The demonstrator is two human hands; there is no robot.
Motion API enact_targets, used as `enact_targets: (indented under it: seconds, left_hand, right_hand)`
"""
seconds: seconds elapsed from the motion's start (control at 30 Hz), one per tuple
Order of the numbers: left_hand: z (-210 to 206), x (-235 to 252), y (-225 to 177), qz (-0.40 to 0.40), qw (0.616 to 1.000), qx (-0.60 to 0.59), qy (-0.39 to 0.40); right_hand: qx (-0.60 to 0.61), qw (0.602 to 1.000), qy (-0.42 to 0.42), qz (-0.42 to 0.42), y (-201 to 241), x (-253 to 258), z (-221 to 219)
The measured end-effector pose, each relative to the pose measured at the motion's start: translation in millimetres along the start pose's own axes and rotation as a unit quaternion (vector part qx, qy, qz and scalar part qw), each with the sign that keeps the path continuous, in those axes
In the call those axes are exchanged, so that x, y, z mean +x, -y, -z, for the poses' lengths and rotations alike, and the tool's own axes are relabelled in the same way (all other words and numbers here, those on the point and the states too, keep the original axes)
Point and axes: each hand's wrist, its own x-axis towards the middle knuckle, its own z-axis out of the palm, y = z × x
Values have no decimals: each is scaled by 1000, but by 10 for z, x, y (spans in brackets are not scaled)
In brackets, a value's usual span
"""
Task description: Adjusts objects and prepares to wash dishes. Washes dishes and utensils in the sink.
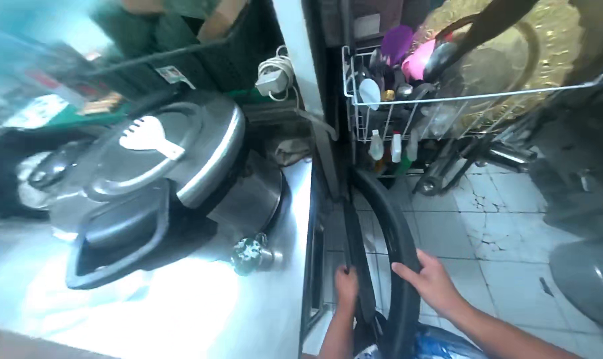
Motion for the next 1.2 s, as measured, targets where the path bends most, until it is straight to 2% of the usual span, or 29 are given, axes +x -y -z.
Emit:
enact_targets:
  seconds: [0.2, 0.4, 0.57, 0.7, 0.77, 0.93, 1.2]
  left_hand:
    - [244, 271, -394, 67, 993, -95, -12]
    - [376, 776, -749, 74, 991, -111, -20]
    - [353, 1119, -1043, 43, 996, -73, -32]
    - [390, 1309, -1268, 22, 999, -12, -47]
    - [354, 1405, -1381, 13, 999, 16, -43]
    - [261, 1685, -1637, 15, 999, -10, -47]
    - [255, 1988, -1769, 10, 1000, 5, -18]
  right_hand:
    - [-24, 999, -26, 23, 166, 444, -501]
    - [-48, 996, -50, 48, 276, 863, -755]
    - [-36, 996, -61, 52, 296, 1184, -790]
    - [-50, 993, -40, 103, 380, 1432, -791]
    - [-47, 994, -26, 93, 462, 1541, -727]
    - [-33, 996, -25, 76, 478, 1887, -640]
    - [-40, 995, -24, 90, 421, 2153, -720]
